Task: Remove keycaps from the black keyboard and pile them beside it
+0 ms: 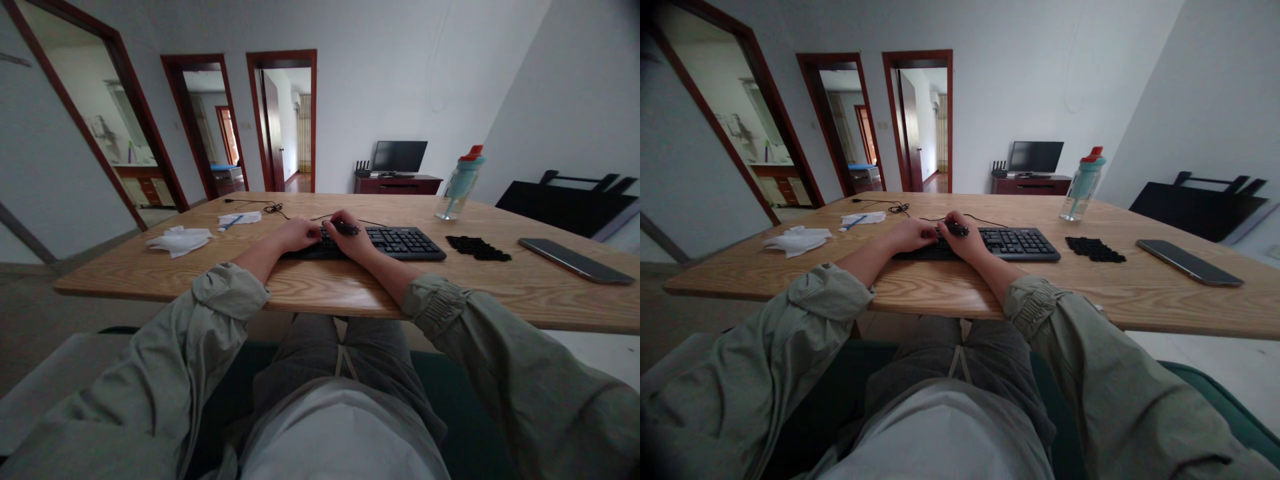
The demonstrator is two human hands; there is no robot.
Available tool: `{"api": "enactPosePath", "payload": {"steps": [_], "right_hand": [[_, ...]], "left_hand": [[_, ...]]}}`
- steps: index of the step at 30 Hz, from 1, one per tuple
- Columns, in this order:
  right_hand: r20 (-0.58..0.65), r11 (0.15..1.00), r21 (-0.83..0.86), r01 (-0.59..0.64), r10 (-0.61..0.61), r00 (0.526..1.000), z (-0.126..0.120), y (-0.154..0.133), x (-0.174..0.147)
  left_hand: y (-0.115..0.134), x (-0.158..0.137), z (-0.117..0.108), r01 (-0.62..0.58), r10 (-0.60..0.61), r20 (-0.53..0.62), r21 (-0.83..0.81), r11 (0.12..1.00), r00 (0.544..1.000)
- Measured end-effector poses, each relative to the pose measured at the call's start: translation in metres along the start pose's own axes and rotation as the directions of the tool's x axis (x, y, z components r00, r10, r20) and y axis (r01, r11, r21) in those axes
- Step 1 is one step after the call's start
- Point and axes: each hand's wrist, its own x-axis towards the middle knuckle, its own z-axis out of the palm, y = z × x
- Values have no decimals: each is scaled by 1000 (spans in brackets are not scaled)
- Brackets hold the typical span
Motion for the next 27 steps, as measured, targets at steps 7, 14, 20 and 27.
{"api": "enactPosePath", "payload": {"steps": [7, 14, 20, 27], "right_hand": [[-78, 993, 75, -90, 96, 992, 1, 6, 4], [-107, 983, 112, -146, 158, 982, -5, -2, 5], [1, 966, 185, -182, 185, 983, -11, -11, 3], [124, 951, 209, -226, 204, 971, -17, -17, 7]], "left_hand": [[0, 2, 1, 9, -10, -43, -20, 1000, 999], [-11, -3, -4, 58, -76, -118, -150, 987, 990], [-3, -5, -10, -13, -47, -327, -178, 984, 944], [10, 0, -10, -141, 121, -329, -38, 989, 937]]}}
